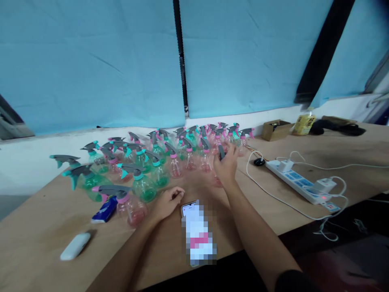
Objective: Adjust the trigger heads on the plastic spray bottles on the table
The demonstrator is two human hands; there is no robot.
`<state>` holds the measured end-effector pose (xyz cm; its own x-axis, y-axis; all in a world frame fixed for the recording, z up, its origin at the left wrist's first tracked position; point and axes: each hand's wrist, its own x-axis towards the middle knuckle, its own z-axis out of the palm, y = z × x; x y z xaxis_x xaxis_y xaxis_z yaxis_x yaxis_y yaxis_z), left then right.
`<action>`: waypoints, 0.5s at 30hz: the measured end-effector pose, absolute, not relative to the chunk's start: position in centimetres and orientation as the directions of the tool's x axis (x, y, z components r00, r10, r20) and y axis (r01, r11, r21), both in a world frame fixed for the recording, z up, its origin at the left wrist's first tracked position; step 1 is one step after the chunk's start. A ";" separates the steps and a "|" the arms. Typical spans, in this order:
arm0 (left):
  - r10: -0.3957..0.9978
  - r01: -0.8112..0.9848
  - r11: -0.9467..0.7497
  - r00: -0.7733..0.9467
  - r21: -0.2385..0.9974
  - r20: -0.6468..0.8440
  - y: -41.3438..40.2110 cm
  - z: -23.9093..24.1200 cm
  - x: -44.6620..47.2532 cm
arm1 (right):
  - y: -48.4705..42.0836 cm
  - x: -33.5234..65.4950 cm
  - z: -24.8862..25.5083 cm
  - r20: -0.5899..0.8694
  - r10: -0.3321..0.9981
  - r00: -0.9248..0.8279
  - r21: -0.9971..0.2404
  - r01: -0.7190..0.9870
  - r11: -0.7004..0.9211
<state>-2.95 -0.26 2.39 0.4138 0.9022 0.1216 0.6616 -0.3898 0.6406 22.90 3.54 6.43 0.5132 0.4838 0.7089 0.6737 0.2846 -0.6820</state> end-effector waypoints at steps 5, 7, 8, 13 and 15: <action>0.904 0.654 -0.385 0.410 0.651 0.123 -0.3 2.4 -3.0 | 3.9 20.9 5.6 0.667 0.610 0.428 -0.731 0.535 0.423; 0.906 0.659 -0.381 0.405 0.648 0.120 -0.4 2.4 -3.0 | 4.1 20.0 5.2 0.648 0.655 0.389 -0.753 0.454 0.475; 0.906 0.659 -0.381 0.406 0.649 0.119 -0.4 2.5 -3.0 | 4.2 19.7 5.1 0.638 0.677 0.366 -0.764 0.407 0.500; 0.900 0.635 -0.389 0.417 0.667 0.127 -0.3 2.4 -3.0 | 4.7 18.8 4.8 0.597 0.775 0.208 -0.802 0.175 0.571; 0.896 0.627 -0.394 0.425 0.672 0.128 -0.3 2.3 -3.0 | 4.7 18.8 4.9 0.549 0.824 0.137 -0.836 0.102 0.540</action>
<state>-2.98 -0.27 2.32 0.4253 0.8960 0.1278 0.6271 -0.3936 0.6722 18.77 4.73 4.87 0.1369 0.8243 0.5493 0.1023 0.5398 -0.8355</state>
